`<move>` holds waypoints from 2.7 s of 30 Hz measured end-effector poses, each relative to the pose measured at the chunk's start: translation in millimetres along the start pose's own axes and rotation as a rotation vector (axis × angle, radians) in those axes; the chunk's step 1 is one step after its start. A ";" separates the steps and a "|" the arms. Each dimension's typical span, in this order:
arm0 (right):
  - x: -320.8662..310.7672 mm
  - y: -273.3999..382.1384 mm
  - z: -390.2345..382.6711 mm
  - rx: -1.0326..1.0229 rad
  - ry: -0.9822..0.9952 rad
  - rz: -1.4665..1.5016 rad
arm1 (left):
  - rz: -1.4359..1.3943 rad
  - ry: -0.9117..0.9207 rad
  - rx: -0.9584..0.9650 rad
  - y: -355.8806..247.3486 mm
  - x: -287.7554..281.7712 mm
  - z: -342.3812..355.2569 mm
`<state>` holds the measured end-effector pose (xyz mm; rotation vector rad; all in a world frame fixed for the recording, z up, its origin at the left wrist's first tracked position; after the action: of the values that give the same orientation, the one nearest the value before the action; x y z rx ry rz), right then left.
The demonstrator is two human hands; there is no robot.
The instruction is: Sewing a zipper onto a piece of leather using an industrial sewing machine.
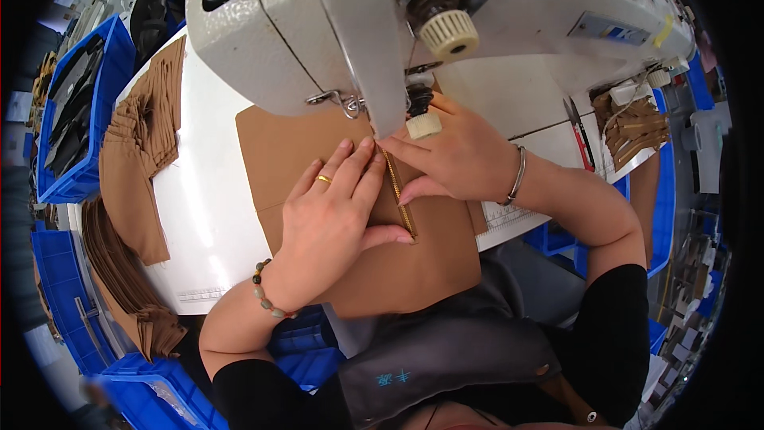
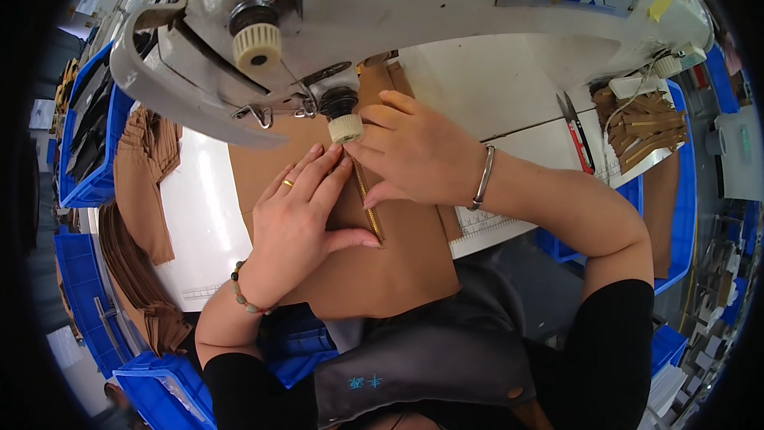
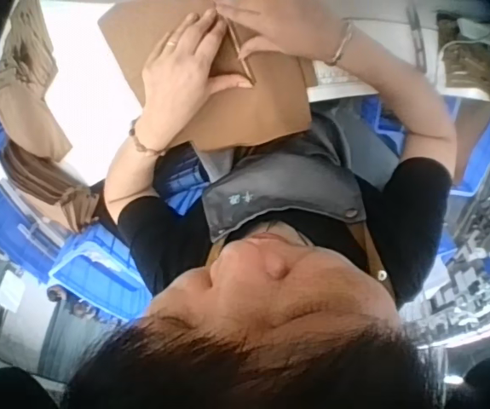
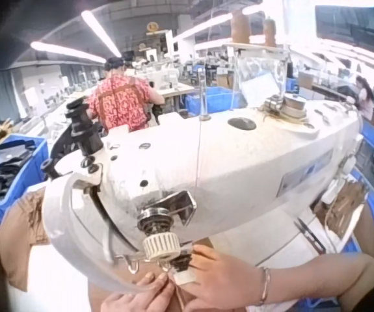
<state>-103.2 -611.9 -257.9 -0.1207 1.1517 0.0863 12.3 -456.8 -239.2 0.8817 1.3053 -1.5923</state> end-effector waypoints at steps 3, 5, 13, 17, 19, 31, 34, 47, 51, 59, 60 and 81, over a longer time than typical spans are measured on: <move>1.8 -2.6 0.1 0.010 0.005 0.008 | 0.005 -0.009 0.000 0.5 -0.2 2.1; 2.3 -4.1 0.6 -0.009 -0.033 -0.018 | 0.007 -0.007 0.000 0.4 0.0 2.5; 2.1 -8.5 2.1 0.119 0.020 -0.156 | 0.038 0.042 -0.005 0.3 0.8 0.2; 0.7 -7.0 1.9 0.084 -0.030 -0.127 | 0.055 0.045 -0.009 -3.9 -2.1 -2.7; -4.8 -3.3 0.0 0.023 -0.054 -0.096 | 0.097 0.037 -0.026 -7.0 -3.7 -4.1; -3.1 0.7 -4.2 -0.030 0.140 -0.034 | 0.100 -0.002 -0.025 -0.2 2.6 -1.4; -4.0 -2.7 0.1 -0.027 -0.031 -0.068 | 0.118 -0.018 -0.017 6.0 2.1 3.7; -1.3 -3.2 0.4 0.012 0.001 -0.076 | 0.101 -0.045 -0.053 5.8 4.9 0.1; -0.8 -2.9 0.0 0.021 -0.019 -0.063 | 0.095 -0.056 -0.045 6.5 6.0 -1.0; -3.6 -3.6 -4.1 -0.010 0.067 -0.002 | 0.089 -0.051 -0.028 6.6 5.2 0.2; -3.8 -3.2 -3.8 -0.009 0.064 0.004 | 0.088 -0.052 -0.030 6.5 4.1 0.5; -5.4 -4.8 -0.8 0.033 -0.026 -0.003 | 0.064 -0.068 -0.085 27.5 -0.4 19.5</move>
<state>-105.4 -616.8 -253.0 -0.0919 1.1267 0.0655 38.1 -477.8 -245.0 0.8022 1.2751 -1.4940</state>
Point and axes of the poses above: each hand's wrist, its own z-axis towards the middle knuckle, its own x-axis out of the palm, y = z × x, the point moved 3 cm from there along z, towards the middle knuckle, and after that the axes turned 12 degrees about -z, right-handed, at the moved point
